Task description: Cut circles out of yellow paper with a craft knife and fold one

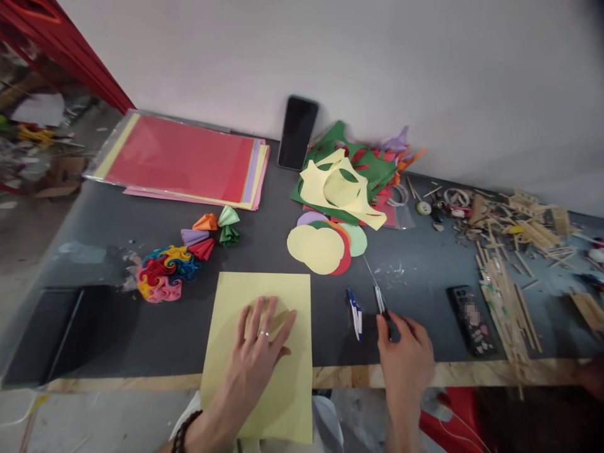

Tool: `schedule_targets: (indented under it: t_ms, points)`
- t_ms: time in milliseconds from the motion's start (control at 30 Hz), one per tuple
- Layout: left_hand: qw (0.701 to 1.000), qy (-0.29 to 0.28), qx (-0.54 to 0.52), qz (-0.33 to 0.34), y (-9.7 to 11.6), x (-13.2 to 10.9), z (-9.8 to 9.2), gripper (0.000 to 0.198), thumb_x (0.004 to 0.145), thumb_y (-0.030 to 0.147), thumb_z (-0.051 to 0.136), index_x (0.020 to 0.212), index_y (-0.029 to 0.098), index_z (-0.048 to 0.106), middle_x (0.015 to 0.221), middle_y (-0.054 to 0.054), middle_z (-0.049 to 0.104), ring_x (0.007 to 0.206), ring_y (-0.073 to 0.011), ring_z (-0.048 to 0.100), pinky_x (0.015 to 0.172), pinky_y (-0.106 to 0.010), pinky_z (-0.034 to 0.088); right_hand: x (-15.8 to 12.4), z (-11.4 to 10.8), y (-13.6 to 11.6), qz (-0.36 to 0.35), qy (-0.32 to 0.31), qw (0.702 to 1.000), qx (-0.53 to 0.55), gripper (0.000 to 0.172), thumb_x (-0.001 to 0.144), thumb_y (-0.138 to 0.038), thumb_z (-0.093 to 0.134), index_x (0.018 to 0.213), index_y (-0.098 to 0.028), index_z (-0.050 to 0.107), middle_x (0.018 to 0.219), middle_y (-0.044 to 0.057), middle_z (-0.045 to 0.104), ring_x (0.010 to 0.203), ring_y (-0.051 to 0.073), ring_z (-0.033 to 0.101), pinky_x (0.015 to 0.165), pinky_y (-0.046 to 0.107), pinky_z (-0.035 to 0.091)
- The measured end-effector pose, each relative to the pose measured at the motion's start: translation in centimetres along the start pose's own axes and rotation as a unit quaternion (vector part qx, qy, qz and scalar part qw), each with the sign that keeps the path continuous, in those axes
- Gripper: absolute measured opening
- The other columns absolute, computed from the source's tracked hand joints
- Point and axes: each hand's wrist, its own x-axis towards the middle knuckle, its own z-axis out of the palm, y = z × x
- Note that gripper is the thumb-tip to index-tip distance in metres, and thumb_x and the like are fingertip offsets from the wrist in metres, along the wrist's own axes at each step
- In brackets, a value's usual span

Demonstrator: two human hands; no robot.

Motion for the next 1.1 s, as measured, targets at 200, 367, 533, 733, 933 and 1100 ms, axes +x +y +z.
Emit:
schedule_targets:
  t_ms: [200, 367, 533, 733, 933, 1100]
  points:
    - [0.999, 0.022, -0.044, 0.008, 0.2, 0.0, 0.4, 0.054, 0.091, 0.029, 0.074, 0.143, 0.028, 0.061, 0.157, -0.019, 0.057, 0.151, -0.0404, 0.050, 0.118, -0.059, 0.052, -0.5, 0.2, -0.9, 0.058, 0.012, 0.997, 0.046, 0.030, 0.098, -0.049, 0.060, 0.100, -0.023, 0.074, 0.099, 0.015, 0.078, 0.092, 0.035, 0.071, 0.079, 0.048, 0.053]
    - [0.998, 0.027, -0.039, 0.034, -0.4, 0.3, 1.0, 0.043, 0.096, 0.013, 0.058, 0.136, 0.028, 0.065, 0.163, -0.012, 0.053, 0.156, -0.0317, 0.045, 0.125, -0.055, 0.046, -0.2, -1.3, -4.5, 0.100, -0.172, 0.923, 0.330, 0.043, 0.101, -0.056, 0.051, 0.121, -0.020, 0.065, 0.086, 0.006, 0.077, 0.071, 0.021, 0.070, 0.070, 0.035, 0.056]
    - [0.997, 0.034, -0.050, 0.054, -0.8, 0.2, 1.1, 0.053, 0.094, 0.008, 0.056, 0.145, 0.025, 0.060, 0.165, -0.014, 0.052, 0.158, -0.0340, 0.040, 0.126, -0.056, 0.046, -1.2, -2.0, -9.7, 0.039, -0.333, 0.818, 0.467, 0.046, 0.101, -0.054, 0.051, 0.121, -0.021, 0.076, 0.079, 0.001, 0.070, 0.063, 0.015, 0.058, 0.062, 0.027, 0.054]
    - [0.949, 0.033, -0.313, -0.017, -1.8, 1.2, 1.2, 0.037, 0.098, 0.014, 0.057, 0.131, 0.026, 0.070, 0.157, -0.009, 0.061, 0.155, -0.0299, 0.046, 0.128, -0.056, 0.044, -1.6, -1.6, -12.6, 0.026, -0.359, 0.817, 0.450, 0.043, 0.100, -0.054, 0.053, 0.106, -0.021, 0.081, 0.072, 0.000, 0.067, 0.065, 0.015, 0.060, 0.061, 0.025, 0.048]
    - [0.838, 0.051, -0.527, -0.133, -3.1, 1.9, -0.1, 0.027, 0.097, 0.031, 0.067, 0.122, 0.027, 0.075, 0.122, -0.009, 0.079, 0.122, -0.0247, 0.071, 0.106, -0.042, 0.060, -2.3, -2.4, -14.3, -0.003, -0.393, 0.792, 0.467, 0.045, 0.099, -0.057, 0.051, 0.097, -0.023, 0.081, 0.064, -0.002, 0.061, 0.058, 0.014, 0.053, 0.054, 0.023, 0.039]
    - [0.790, 0.079, -0.569, -0.215, -3.0, 1.5, -0.4, 0.018, 0.096, 0.038, 0.069, 0.101, 0.023, 0.079, 0.108, -0.009, 0.081, 0.108, -0.0235, 0.075, 0.093, -0.035, 0.060, -2.9, -2.6, -15.2, -0.010, -0.414, 0.777, 0.474, 0.047, 0.098, -0.058, 0.051, 0.094, -0.023, 0.081, 0.061, -0.002, 0.061, 0.056, 0.014, 0.054, 0.054, 0.023, 0.038]
